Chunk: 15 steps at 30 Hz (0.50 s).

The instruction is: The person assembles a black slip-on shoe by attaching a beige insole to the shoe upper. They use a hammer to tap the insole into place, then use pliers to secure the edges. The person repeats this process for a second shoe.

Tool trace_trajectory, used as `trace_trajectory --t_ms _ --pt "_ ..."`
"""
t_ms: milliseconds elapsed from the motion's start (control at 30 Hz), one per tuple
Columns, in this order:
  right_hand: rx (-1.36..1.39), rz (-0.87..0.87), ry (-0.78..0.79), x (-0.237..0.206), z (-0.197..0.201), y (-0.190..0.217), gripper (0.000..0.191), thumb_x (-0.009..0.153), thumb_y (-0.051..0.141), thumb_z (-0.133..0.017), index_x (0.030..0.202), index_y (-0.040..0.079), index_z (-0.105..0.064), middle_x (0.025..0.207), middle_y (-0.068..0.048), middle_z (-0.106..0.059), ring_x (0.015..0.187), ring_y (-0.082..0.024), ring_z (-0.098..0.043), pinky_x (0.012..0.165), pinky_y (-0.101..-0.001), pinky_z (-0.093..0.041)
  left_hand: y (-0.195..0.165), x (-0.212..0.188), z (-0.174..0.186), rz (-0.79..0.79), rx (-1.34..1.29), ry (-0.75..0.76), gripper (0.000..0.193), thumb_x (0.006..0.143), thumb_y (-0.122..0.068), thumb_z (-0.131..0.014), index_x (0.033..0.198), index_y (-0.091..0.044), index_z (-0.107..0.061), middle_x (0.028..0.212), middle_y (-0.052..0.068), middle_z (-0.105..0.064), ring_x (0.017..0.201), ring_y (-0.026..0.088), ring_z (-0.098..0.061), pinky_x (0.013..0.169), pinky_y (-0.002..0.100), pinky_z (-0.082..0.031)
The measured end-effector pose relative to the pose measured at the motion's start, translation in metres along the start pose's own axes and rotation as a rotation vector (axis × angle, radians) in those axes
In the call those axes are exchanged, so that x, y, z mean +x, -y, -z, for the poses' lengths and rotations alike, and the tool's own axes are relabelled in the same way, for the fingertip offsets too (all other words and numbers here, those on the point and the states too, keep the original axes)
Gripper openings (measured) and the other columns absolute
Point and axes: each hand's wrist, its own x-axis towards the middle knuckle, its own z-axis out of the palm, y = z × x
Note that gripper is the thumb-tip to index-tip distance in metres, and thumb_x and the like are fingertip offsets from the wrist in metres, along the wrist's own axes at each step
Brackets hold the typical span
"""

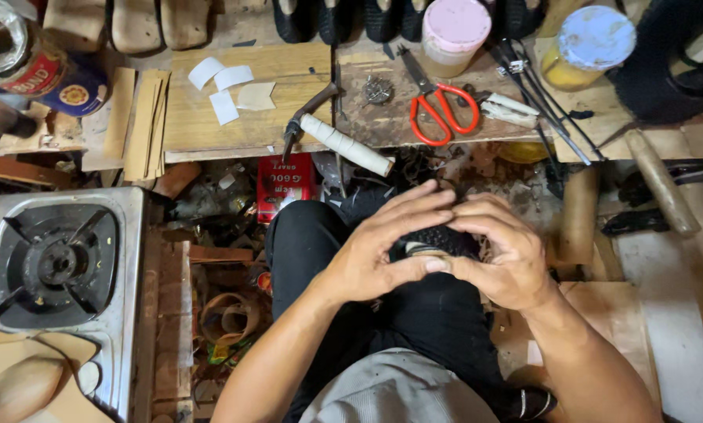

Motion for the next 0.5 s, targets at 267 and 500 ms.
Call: trace_trajectory --t_ms 267,500 --pt "0.792 -0.307 0.048 -0.019 -0.01 -0.032 0.094 0.083 0.029 -0.088 0.158 0.006 -0.036 0.154 -0.018 -0.051 0.146 -0.03 -0.049 0.126 -0.0433 -0.035 -0.001 -0.01 0.016 0.56 -0.212 -0.377 0.035 0.091 -0.017 -0.074 0.122 0.001 -0.071 0.108 0.007 -0.076 0.097 0.012 -0.069 0.091 0.03 -0.056" --pt "1.14 -0.731 0.136 -0.077 -0.072 -0.055 0.114 0.071 0.041 -0.089 0.16 0.001 -0.03 0.161 -0.019 -0.042 0.149 -0.031 -0.04 0.121 -0.0433 -0.031 0.031 -0.053 0.057 0.565 -0.601 -0.934 0.019 0.092 -0.012 -0.071 0.107 0.0 -0.069 0.098 0.006 -0.074 0.085 0.014 -0.069 0.08 0.031 -0.056"
